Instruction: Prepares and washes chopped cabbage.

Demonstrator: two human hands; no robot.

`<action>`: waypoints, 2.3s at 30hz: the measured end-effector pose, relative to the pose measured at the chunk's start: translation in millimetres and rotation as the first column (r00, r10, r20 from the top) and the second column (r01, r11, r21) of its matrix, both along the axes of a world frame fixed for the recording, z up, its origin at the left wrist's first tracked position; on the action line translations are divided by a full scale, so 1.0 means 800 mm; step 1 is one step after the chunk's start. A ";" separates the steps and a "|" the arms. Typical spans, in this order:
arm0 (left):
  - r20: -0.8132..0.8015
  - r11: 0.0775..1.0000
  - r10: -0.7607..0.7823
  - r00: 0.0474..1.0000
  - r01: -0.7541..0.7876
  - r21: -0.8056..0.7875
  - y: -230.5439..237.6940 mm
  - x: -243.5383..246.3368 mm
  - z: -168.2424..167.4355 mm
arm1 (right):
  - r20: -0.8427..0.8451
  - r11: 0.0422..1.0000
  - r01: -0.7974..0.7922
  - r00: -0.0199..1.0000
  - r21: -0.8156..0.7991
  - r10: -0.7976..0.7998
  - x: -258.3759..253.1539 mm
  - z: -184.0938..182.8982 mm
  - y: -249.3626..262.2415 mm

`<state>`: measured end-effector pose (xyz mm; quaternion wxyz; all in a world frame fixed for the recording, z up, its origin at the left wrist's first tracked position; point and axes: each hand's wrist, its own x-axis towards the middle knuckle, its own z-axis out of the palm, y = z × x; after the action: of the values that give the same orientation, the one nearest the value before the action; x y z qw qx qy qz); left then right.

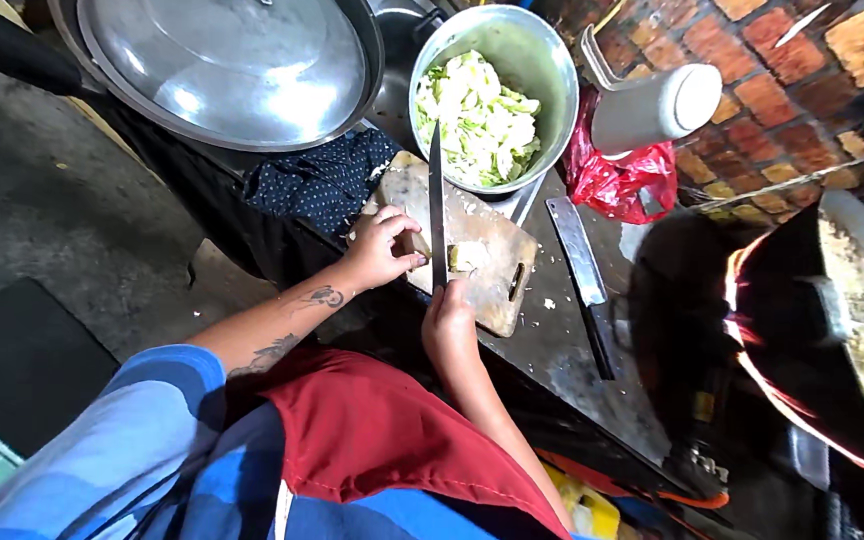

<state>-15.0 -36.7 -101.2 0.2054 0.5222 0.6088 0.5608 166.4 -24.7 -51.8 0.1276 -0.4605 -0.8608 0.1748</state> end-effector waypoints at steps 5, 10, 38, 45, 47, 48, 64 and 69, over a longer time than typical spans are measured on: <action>-0.006 0.999 -0.021 1.000 0.022 0.036 -0.001 -0.001 -0.004 | 0.189 0.985 0.047 0.982 -0.165 -0.015 -0.013 0.012 -0.002; -0.030 0.999 -0.015 0.999 0.017 0.049 0.002 -0.001 -0.007 | 0.301 0.971 0.100 0.953 -0.218 -0.031 -0.023 0.013 -0.001; -0.562 0.987 -0.087 0.822 -0.006 -0.162 0.040 -0.003 0.056 | -0.247 0.951 0.199 0.934 -0.237 -0.257 0.171 0.030 0.129; -0.627 0.894 -0.335 0.703 0.026 -0.448 0.088 0.085 0.035 | -0.357 0.926 0.303 0.859 -0.224 -0.367 0.221 0.017 0.103; -0.652 0.899 -0.358 0.668 0.058 -0.435 0.098 0.091 0.036 | -0.386 0.924 0.320 0.841 -0.208 -0.378 0.236 0.010 0.099; -0.647 0.897 -0.371 0.666 0.076 -0.435 0.101 0.093 0.037 | -0.406 0.925 0.326 0.832 -0.192 -0.378 0.243 0.006 0.099; -0.633 0.953 -0.158 0.758 -0.052 -0.300 0.291 -0.018 0.206 | -0.528 0.882 0.407 0.708 -0.238 -0.469 0.345 -0.028 0.066; -0.698 0.944 -0.138 0.703 -0.119 -0.307 0.188 0.001 0.179 | -0.447 0.893 0.363 0.775 -0.265 -0.447 0.349 -0.042 0.075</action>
<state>-14.5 113.4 41.6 0.0419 0.6592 0.7223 0.2052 445.5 35.1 -85.3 0.3410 -0.5836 -0.6611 0.3257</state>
